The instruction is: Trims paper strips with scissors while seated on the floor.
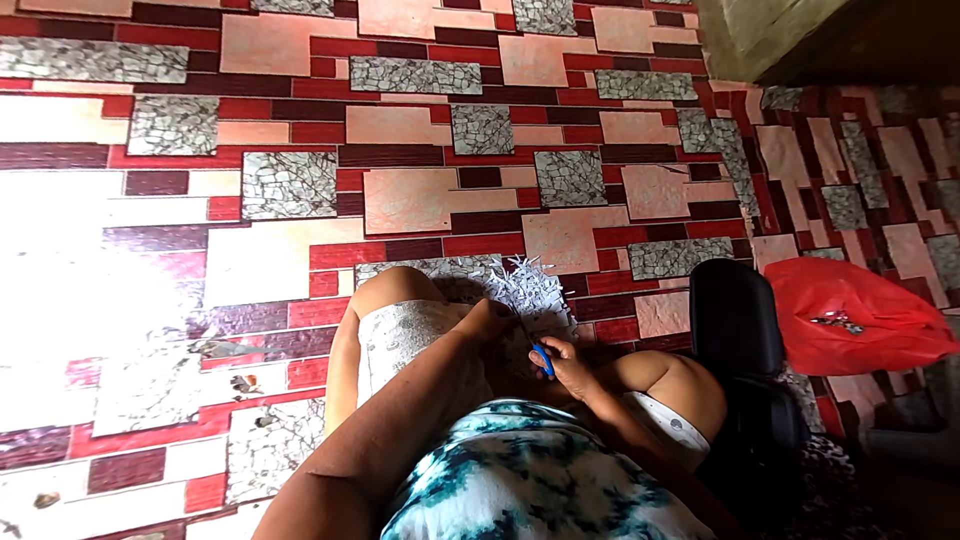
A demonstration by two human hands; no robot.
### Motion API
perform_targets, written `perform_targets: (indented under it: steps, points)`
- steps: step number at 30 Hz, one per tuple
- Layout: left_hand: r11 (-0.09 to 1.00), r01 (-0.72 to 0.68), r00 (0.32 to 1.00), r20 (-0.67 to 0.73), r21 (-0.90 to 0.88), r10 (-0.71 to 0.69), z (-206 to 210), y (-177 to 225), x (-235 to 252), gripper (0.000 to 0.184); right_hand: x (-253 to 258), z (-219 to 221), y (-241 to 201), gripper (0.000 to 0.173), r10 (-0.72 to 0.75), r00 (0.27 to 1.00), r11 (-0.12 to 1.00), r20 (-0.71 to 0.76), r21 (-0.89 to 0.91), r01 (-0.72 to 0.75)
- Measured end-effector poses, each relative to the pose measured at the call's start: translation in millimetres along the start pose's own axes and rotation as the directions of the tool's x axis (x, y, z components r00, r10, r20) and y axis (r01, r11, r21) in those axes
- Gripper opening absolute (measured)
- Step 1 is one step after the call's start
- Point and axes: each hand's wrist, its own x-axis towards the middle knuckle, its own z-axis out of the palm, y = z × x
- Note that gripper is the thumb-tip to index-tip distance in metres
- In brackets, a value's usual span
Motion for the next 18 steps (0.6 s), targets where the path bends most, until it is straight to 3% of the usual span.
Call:
perform_targets:
  steps: [11,18]
  points:
    - [0.999,0.008,0.999,-0.037,0.036,-0.006,0.2,0.7,-1.1,0.021,-2.9,-1.0,-8.4,0.022,0.009,0.995,1.0,-0.102,0.0,-0.01]
    - [0.997,0.03,0.987,-0.159,0.068,-0.019,6.2,-2.6,2.5,0.032,-26.5,-51.7,-31.4,0.023,-0.113,0.935,0.975,-0.336,0.142,0.169]
